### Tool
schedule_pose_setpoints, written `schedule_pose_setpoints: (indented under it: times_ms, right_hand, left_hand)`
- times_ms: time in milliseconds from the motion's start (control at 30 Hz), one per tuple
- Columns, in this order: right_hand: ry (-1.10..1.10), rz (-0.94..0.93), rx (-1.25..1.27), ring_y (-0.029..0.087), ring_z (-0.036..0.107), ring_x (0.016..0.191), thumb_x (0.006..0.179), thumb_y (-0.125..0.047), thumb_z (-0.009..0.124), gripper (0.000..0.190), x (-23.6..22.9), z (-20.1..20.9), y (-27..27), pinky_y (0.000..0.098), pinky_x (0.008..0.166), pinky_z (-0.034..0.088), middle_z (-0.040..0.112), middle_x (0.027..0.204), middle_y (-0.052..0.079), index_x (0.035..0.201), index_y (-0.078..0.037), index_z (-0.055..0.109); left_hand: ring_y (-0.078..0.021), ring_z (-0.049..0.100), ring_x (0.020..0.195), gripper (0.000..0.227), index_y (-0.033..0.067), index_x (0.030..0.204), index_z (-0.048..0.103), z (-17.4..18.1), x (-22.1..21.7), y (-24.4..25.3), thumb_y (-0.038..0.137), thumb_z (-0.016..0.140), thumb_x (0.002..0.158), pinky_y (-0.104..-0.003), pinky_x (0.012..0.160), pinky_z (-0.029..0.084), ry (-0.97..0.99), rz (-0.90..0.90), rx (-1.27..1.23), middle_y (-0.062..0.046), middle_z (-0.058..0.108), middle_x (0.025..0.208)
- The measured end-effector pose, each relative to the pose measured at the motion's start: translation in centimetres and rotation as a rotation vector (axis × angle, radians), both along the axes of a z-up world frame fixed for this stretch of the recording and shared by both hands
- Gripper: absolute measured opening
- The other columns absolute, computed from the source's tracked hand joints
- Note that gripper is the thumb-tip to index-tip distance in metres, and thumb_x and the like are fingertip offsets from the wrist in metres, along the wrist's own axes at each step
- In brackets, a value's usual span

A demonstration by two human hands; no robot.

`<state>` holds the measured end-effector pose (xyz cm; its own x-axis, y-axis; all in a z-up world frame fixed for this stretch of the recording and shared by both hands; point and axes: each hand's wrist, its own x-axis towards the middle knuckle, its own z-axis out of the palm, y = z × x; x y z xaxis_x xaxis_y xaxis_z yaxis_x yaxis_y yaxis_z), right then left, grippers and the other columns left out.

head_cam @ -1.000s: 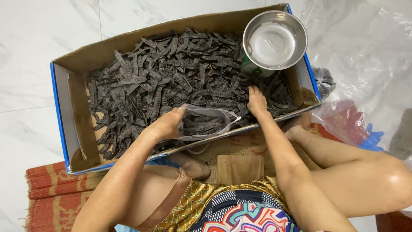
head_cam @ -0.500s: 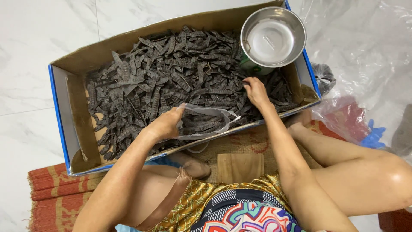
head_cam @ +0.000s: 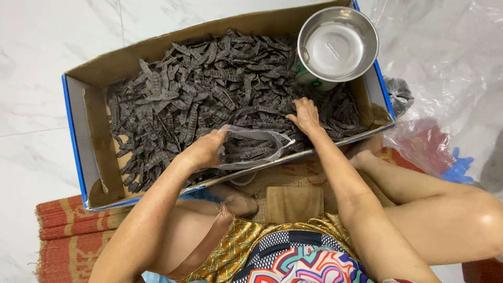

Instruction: The person fills a plastic bag with dried locust pods from a cardboard box, weighs the bag on a scale, and then ties it closed.

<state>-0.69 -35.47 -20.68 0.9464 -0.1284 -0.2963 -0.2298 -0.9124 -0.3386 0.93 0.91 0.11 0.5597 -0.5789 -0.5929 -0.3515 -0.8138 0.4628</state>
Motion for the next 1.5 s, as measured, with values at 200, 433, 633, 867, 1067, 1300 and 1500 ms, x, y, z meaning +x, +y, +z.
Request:
schedule_pose_setpoints:
  times_ms: [200, 433, 633, 867, 1067, 1300, 1500]
  right_hand:
    - [-0.234, 0.115, 0.015, 0.044, 0.046, 0.123, 0.074, -0.026, 0.088, 0.065, 0.2, -2.2, -0.3, 0.0554, 0.095, 0.044, 0.050, 0.136, 0.024, 0.129, -0.005, 0.061]
    - [-0.167, 0.161, -0.047, 0.044, 0.067, 0.104, 0.091, -0.003, 0.071, 0.026, 0.7, -0.4, -1.5, 0.0533, 0.086, 0.053, 0.071, 0.110, 0.021, 0.115, -0.005, 0.063]
    - [-0.256, -0.035, 0.277, 0.037, 0.069, 0.098, 0.083, 0.000, 0.076, 0.037, 0.7, 7.9, -2.0, 0.0453, 0.085, 0.054, 0.073, 0.103, 0.021, 0.119, -0.004, 0.067]
    - [-0.278, -0.060, 0.965, 0.016, 0.072, 0.102, 0.090, 0.001, 0.074, 0.026, 1.9, 17.1, -1.1, 0.0322, 0.097, 0.056, 0.077, 0.111, 0.009, 0.115, -0.003, 0.067]
    - [-0.104, -0.017, 1.381, 0.022, 0.075, 0.107, 0.090, 0.002, 0.071, 0.026, -0.8, 23.5, 4.4, 0.0371, 0.101, 0.059, 0.077, 0.113, 0.013, 0.114, -0.003, 0.065]
    - [-0.014, 0.155, 1.501, 0.020, 0.072, 0.112, 0.092, 0.001, 0.073, 0.022, -3.2, 17.3, 11.8, 0.0368, 0.105, 0.057, 0.076, 0.118, 0.011, 0.112, -0.005, 0.067]
    - [0.081, 0.173, 1.243, 0.016, 0.068, 0.109, 0.085, 0.002, 0.073, 0.022, -3.6, 13.1, 10.7, 0.0313, 0.100, 0.054, 0.074, 0.120, 0.007, 0.106, -0.004, 0.071]
  left_hand:
    - [-0.0423, 0.056, 0.125, 0.103, 0.0024, 0.158, 0.022, -0.5, -0.1, -0.2, -0.002, 0.077, 0.072, -0.044, 0.105, 0.048, -0.043, -0.014, -0.009, -0.027, 0.055, 0.134]
    - [-0.0415, 0.055, 0.126, 0.109, 0.0046, 0.160, 0.017, 0.0, -0.1, -0.3, -0.005, 0.078, 0.070, -0.043, 0.107, 0.047, -0.021, -0.014, 0.036, -0.026, 0.052, 0.138]
    - [-0.0396, 0.055, 0.127, 0.110, 0.0055, 0.160, 0.016, -0.1, 0.1, -0.6, -0.008, 0.075, 0.069, -0.041, 0.108, 0.047, 0.009, 0.003, 0.016, -0.025, 0.051, 0.140]
    - [-0.0397, 0.055, 0.126, 0.099, -0.0001, 0.155, 0.025, -0.8, 0.4, -1.2, -0.004, 0.075, 0.069, -0.041, 0.105, 0.048, -0.027, 0.012, -0.140, -0.026, 0.053, 0.137]
    - [-0.0390, 0.060, 0.118, 0.100, -0.0033, 0.152, 0.028, -1.1, 1.2, -0.9, 0.000, 0.081, 0.067, -0.042, 0.097, 0.052, -0.055, 0.011, -0.237, -0.028, 0.060, 0.126]
    - [-0.0251, 0.075, 0.080, 0.087, 0.0039, 0.150, 0.041, -1.5, 1.6, 0.0, -0.004, 0.076, 0.071, -0.035, 0.061, 0.063, 0.325, 0.280, -0.238, -0.019, 0.070, 0.109]
    - [-0.0246, 0.077, 0.082, 0.077, -0.0016, 0.141, 0.045, -2.2, 1.4, 0.5, -0.006, 0.079, 0.072, -0.034, 0.063, 0.066, 0.319, 0.324, -0.229, -0.017, 0.067, 0.116]
